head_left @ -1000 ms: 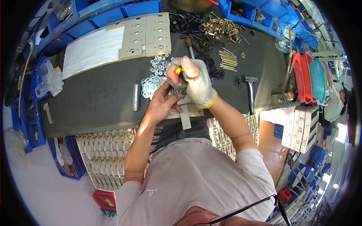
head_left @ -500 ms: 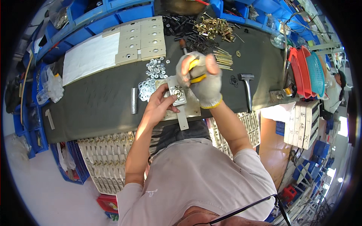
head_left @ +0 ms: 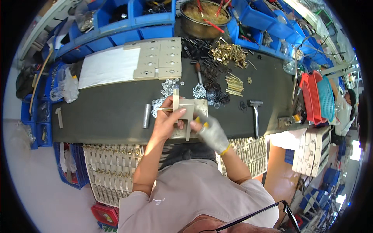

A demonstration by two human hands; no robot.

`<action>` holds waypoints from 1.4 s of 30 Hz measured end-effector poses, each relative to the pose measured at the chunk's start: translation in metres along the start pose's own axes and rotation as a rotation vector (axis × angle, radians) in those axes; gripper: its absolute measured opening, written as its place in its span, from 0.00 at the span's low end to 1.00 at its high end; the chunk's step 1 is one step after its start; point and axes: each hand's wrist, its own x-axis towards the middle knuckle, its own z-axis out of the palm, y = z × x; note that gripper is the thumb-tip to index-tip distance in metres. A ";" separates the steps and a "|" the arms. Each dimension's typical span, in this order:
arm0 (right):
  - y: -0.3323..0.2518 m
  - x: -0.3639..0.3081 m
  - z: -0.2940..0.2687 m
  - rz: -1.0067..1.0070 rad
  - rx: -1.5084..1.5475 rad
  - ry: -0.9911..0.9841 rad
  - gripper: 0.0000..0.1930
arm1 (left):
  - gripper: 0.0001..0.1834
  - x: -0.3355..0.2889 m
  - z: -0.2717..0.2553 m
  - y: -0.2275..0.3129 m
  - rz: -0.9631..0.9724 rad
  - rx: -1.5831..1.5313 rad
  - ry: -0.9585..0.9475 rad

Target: Assemble small metal latch components using a hammer and pliers on a workbench.

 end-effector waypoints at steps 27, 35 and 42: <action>-0.042 -0.010 -0.002 -0.302 -0.372 -0.388 0.29 | 0.38 -0.026 0.008 0.055 0.175 0.182 -0.099; -0.022 -0.031 0.022 -0.442 -0.587 -0.251 0.30 | 0.30 -0.032 -0.025 0.027 0.493 0.129 0.197; -0.003 -0.014 0.035 -0.512 -0.458 -0.347 0.18 | 0.24 -0.075 -0.024 0.029 0.570 0.133 0.374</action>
